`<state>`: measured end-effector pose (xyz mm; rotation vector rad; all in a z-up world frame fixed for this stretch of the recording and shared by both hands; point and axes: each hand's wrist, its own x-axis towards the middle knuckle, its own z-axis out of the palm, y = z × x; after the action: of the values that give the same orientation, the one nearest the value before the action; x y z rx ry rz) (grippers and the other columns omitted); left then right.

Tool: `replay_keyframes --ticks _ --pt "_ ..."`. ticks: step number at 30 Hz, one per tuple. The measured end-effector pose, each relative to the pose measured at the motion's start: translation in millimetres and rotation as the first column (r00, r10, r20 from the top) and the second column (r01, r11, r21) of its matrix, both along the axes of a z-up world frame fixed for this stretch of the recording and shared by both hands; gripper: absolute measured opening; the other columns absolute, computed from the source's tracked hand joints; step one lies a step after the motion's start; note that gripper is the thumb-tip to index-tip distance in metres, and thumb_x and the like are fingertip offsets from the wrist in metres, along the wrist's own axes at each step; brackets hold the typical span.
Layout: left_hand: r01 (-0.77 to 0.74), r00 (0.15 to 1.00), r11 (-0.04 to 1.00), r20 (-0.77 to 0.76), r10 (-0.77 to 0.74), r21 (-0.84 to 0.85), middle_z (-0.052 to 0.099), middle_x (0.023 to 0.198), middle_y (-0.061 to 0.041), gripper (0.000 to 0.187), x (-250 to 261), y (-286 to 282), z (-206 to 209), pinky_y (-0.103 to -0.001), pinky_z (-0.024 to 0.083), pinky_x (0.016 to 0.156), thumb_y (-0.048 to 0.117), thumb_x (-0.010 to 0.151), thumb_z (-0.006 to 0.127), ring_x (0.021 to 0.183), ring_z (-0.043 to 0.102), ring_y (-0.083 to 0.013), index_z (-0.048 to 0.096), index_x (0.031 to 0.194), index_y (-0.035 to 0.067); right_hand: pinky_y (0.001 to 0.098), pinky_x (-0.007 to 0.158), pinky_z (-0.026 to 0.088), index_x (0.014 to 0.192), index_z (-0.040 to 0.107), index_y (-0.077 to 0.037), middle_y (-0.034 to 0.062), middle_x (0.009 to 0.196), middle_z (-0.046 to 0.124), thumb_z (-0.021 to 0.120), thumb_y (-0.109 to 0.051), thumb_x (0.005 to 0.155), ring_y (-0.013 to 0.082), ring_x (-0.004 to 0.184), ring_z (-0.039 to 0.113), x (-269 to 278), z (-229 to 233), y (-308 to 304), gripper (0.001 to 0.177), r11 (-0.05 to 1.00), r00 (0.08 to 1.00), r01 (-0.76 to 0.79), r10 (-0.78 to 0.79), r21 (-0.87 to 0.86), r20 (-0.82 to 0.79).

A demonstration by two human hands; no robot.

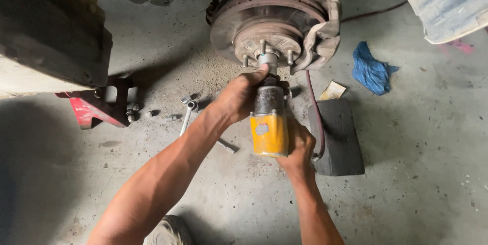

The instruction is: Replacing or repairing brake system components on a vehicle hub.

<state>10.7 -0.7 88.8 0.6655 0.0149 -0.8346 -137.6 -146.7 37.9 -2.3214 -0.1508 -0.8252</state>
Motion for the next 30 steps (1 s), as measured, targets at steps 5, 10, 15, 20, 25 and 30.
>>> replay_keyframes --ticks 5,10,15,20,25,30 --pt "-0.207 0.974 0.937 0.152 0.170 0.282 0.071 0.093 -0.023 0.050 4.8 -11.6 -4.7 -0.042 0.062 0.065 0.031 0.085 0.082 0.073 0.069 -0.0294 0.066 0.106 -0.011 0.0491 0.076 0.057 0.114 0.064 0.003 0.0232 0.100 0.070 0.086 -0.018 0.064 0.0429 0.086 0.069 2.4 15.6 3.7 0.058 0.991 0.997 0.054 -0.060 -0.120 -0.054" --pt "-0.205 0.955 0.800 0.293 0.038 0.564 0.078 0.095 -0.024 0.065 11.7 14.3 10.2 -0.039 0.066 0.062 0.047 0.079 0.080 0.075 0.076 -0.0287 0.072 0.104 -0.013 0.0515 0.070 0.053 0.107 0.063 -0.002 0.0198 0.092 0.069 0.085 -0.022 0.063 0.0437 0.080 0.066 4.8 19.1 -3.6 0.053 0.976 0.988 0.089 -0.112 -0.198 -0.107" --pt "0.031 0.970 0.890 0.200 -0.137 0.455 0.075 0.112 -0.020 0.079 44.6 49.3 -2.7 -0.047 0.062 0.085 0.057 0.078 0.073 0.101 0.076 -0.0297 0.060 0.128 -0.003 0.0480 0.068 0.055 0.105 0.063 -0.005 0.0187 0.087 0.068 0.084 -0.020 0.072 0.0413 0.079 0.068 7.9 20.1 -2.2 0.042 0.995 0.992 0.060 -0.069 -0.084 -0.106" --pt "-0.020 0.976 0.958 0.214 -0.044 0.287 0.076 0.114 -0.019 0.065 47.8 47.6 -3.2 -0.051 0.058 0.096 0.035 0.079 0.083 0.105 0.074 -0.0300 0.062 0.128 -0.001 0.0453 0.069 0.057 0.116 0.064 0.001 0.0197 0.088 0.069 0.084 -0.017 0.068 0.0382 0.077 0.068 9.6 -2.4 -5.9 0.055 0.999 0.994 0.009 -0.014 -0.043 -0.106" --pt "-0.027 0.985 0.946 0.172 -0.031 0.324 0.076 0.113 -0.017 0.056 42.3 48.7 3.4 -0.051 0.057 0.098 0.026 0.080 0.082 0.105 0.075 -0.0287 0.062 0.125 -0.001 0.0393 0.070 0.058 0.103 0.068 -0.004 0.0123 0.088 0.071 0.085 -0.014 0.077 0.0274 0.078 0.071 4.1 -12.2 3.4 0.033 0.985 0.978 -0.056 0.087 0.161 -0.188" --pt "-0.096 0.972 0.935 0.233 0.014 0.342 0.073 0.117 -0.019 0.062 45.2 46.4 8.8 -0.050 0.060 0.100 0.021 0.078 0.082 0.106 0.074 -0.0309 0.056 0.129 -0.001 0.0379 0.074 0.058 0.099 0.065 -0.005 0.0089 0.091 0.071 0.083 -0.013 0.078 0.0242 0.082 0.071 13.0 -23.9 9.1 0.028 0.937 0.982 -0.164 0.185 0.308 -0.042"
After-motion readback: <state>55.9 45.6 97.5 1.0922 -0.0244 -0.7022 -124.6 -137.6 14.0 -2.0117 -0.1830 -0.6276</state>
